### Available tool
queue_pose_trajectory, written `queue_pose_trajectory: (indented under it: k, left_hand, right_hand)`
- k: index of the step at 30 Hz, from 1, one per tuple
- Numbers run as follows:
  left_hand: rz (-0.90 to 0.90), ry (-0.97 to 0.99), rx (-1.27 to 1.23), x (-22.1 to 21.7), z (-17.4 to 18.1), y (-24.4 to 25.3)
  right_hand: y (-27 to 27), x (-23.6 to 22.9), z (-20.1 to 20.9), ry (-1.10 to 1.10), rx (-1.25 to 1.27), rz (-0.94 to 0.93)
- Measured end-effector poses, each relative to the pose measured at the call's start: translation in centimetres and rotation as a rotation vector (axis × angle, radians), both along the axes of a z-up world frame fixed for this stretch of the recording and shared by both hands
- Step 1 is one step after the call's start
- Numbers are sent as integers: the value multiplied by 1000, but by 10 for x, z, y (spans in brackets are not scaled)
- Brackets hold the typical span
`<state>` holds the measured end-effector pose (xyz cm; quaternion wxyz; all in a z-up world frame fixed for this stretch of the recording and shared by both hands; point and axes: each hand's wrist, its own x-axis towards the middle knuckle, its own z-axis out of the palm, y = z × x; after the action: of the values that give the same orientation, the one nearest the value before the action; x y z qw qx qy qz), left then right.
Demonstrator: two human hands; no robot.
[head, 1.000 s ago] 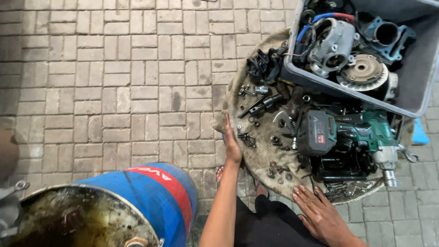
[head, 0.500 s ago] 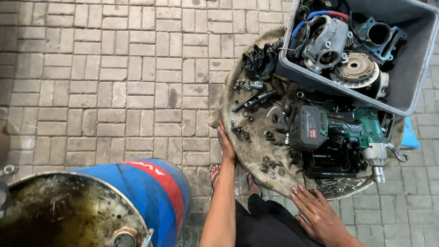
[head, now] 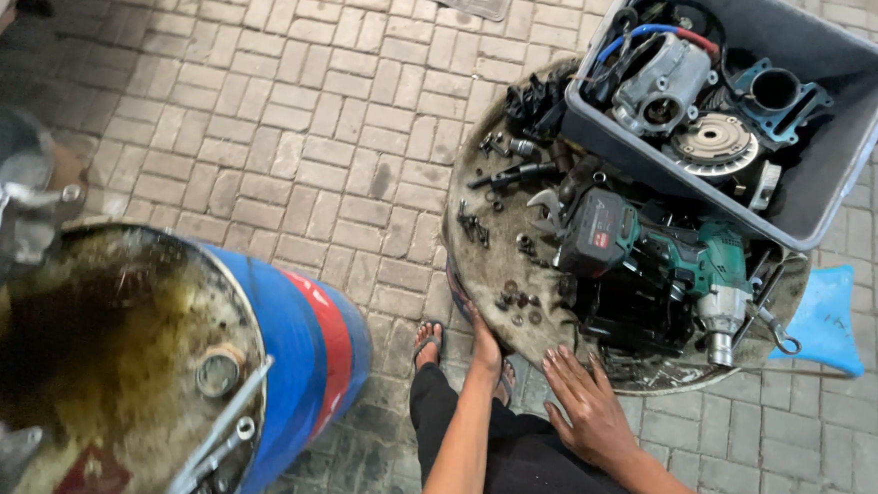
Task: Disassembling a mechanical engine casing and removing internal components like gears and shafts.
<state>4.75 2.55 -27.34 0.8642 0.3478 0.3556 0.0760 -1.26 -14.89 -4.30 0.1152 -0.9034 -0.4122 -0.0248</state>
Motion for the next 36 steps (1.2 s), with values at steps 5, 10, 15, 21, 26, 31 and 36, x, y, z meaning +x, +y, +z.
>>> queue_pose_trajectory:
  k: [5,10,15,21,26,31,36]
  left_hand:
    - [-25,-233,-136,-24,72,-32]
    - [-140,-172,-331,-47,152,-32]
    - [-248,-100,105,-79,233,-10]
    - [-441,44,400,-143,218,52]
    - [-251,138,319,-206,101,98]
    - [-162,230,275,-261,82,115]
    - [-251,323,232,-252,64,104]
  right_hand:
    - [-2,-2,-2,-54,44,22]
    - [-5,0,-11,-61,31,33]
    - [-2,14,-51,-142,227,-118]
    - [-7,23,-32,-221,182,-96]
    - [19,25,-24,-295,132,-170]
    - [27,14,1,-392,83,-148]
    - [20,21,-3,-334,-135,-96]
